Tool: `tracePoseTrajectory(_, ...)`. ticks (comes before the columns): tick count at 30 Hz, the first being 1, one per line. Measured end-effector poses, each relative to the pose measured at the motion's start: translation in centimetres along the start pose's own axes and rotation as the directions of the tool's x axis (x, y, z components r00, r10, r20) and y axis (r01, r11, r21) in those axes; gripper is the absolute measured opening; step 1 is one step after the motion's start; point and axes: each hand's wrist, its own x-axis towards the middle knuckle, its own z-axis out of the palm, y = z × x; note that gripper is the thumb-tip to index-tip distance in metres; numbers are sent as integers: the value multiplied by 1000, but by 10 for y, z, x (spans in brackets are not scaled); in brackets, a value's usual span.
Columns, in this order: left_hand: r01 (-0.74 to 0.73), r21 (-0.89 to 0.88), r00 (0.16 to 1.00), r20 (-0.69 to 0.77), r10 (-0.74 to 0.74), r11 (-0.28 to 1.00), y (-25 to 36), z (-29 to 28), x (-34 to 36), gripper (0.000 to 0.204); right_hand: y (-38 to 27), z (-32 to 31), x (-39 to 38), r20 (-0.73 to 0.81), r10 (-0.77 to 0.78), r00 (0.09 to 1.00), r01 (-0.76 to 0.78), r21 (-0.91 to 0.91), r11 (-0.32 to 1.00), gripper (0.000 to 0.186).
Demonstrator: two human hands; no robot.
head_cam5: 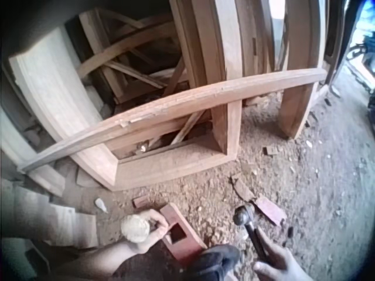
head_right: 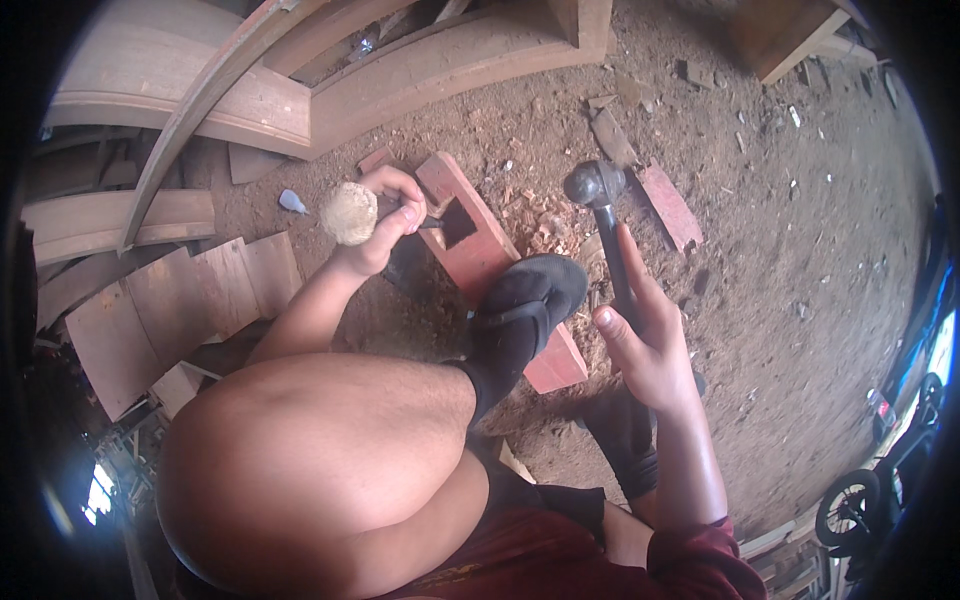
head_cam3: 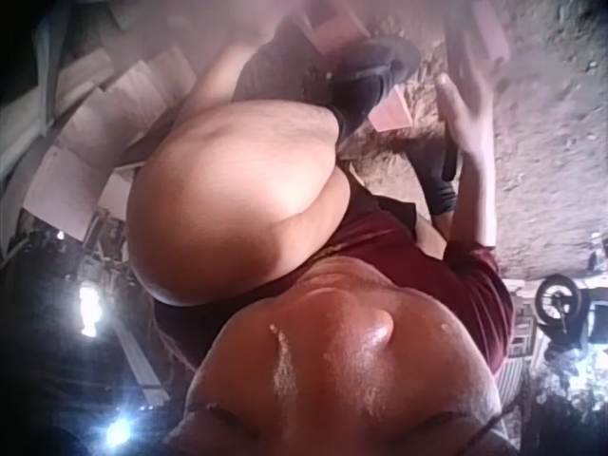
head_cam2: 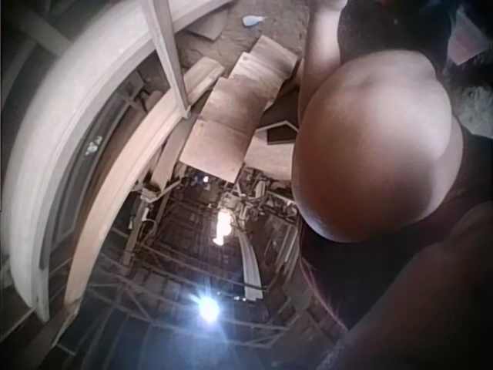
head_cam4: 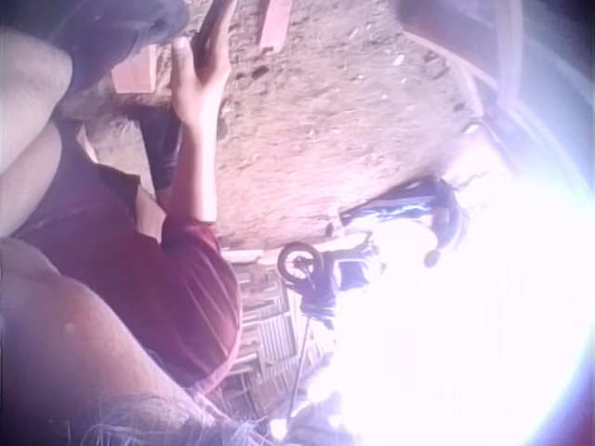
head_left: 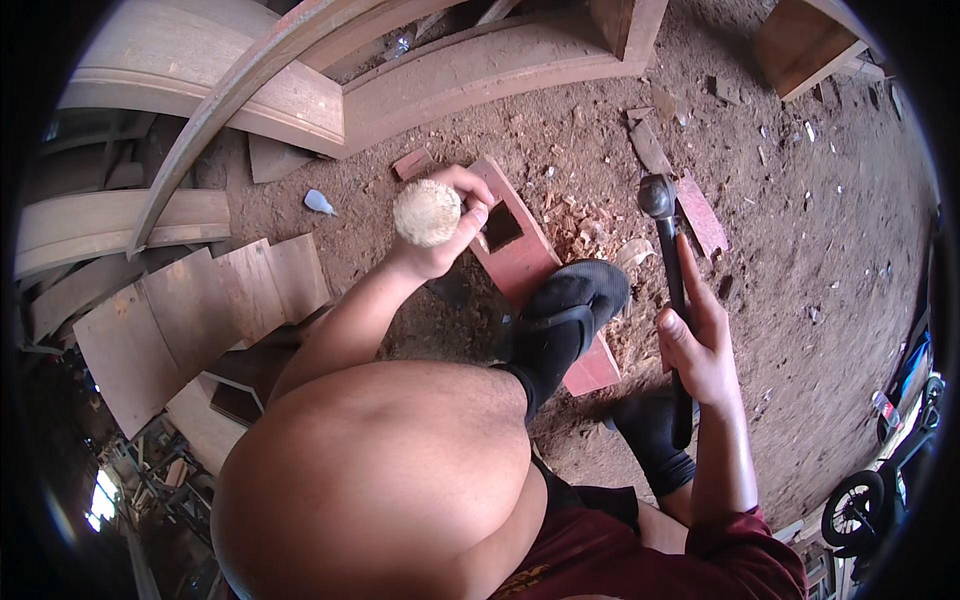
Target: The person sits on the ground and uses a hammer to strike a chisel, carving a rectangular recess into a small wooden block. The person repeatedly chips away wood and clears the resulting shavings from the cut.
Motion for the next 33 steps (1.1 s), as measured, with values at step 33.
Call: tracePoseTrajectory(33, -365, 164, 917, 231, 324, 916, 3, 35, -45, 17, -44, 9, -26, -238, -304, 922, 314, 4, 949, 54)
